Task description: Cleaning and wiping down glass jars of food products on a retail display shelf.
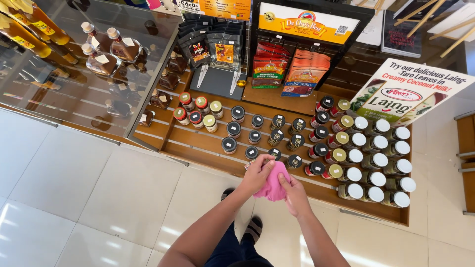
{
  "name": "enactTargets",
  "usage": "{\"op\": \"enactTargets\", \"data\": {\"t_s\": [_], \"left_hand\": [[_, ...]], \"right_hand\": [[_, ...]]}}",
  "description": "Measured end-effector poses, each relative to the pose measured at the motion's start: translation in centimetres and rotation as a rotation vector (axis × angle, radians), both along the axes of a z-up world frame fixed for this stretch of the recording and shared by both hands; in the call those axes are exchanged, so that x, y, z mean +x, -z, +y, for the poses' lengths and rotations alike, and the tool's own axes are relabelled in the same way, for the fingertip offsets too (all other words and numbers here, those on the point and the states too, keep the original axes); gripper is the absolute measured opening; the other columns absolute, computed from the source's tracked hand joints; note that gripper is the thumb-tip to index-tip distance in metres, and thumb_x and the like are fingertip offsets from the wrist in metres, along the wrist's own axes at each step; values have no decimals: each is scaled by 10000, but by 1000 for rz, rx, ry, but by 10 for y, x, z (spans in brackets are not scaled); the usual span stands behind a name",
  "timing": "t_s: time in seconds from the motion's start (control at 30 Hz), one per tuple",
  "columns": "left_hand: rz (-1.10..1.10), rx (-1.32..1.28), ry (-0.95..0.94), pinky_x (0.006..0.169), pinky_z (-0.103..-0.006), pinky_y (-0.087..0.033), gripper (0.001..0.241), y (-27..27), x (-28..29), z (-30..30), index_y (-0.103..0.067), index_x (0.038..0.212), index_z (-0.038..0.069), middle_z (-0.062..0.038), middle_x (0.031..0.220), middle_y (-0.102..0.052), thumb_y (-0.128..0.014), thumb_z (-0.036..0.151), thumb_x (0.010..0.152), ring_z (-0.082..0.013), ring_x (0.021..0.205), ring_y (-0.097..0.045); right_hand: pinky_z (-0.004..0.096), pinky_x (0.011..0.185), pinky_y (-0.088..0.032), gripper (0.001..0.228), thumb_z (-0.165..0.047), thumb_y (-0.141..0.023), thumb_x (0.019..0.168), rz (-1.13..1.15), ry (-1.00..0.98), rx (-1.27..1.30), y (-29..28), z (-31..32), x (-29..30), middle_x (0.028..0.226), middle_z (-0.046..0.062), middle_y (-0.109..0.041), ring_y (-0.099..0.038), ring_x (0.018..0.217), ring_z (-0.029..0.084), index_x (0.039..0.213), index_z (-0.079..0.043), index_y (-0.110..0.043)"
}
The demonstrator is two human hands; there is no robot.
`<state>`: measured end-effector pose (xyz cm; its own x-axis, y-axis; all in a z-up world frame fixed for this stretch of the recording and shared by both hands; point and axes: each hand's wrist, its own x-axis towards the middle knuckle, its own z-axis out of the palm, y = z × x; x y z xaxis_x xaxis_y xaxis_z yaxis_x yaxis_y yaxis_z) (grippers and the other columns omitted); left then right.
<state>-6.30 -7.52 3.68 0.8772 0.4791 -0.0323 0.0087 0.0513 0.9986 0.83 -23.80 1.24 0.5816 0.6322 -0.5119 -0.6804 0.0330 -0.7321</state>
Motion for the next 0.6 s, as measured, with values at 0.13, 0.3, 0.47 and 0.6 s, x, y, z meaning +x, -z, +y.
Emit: {"op": "enactTargets", "data": {"t_s": [0.13, 0.3, 0.47, 0.6], "left_hand": [[190, 221, -145, 829, -324, -545, 328, -37, 0, 16, -650, 1266, 78, -126, 981, -681, -637, 261, 994, -232, 900, -659], [64, 539, -134, 1052, -431, -466, 516, -16, 22, 32, -576, 1398, 57, -238, 1397, -591, -701, 321, 973, -382, 1264, -575], [262, 95, -50, 1049, -389, -489, 717, -15, 49, 58, -517, 1453, 71, -186, 1340, -650, -754, 430, 879, -294, 1234, -639], [243, -104, -59, 967, -354, -543, 725, -5, 64, 89, -554, 1423, 51, -158, 1240, -708, -793, 382, 823, -231, 1125, -688]], "right_hand": [[308, 894, -556, 410, -273, -641, 972, 130, 154, 5, -8, 27, 3, 1158, 36, -724, -681, 1031, 124, 1308, -39, -627], [331, 914, -566, 367, -278, -613, 1016, 103, 349, 69, 8, 63, 14, 1198, 31, -678, -665, 1067, 137, 1302, -63, -533], [315, 917, -553, 381, -249, -567, 1013, 231, 350, 191, 34, 95, 25, 1209, 53, -684, -672, 1060, 151, 1345, -62, -562], [301, 857, -537, 363, -236, -595, 1037, 85, 302, -3, 48, 111, 38, 1160, 48, -701, -661, 1008, 135, 1332, -25, -599]]}}
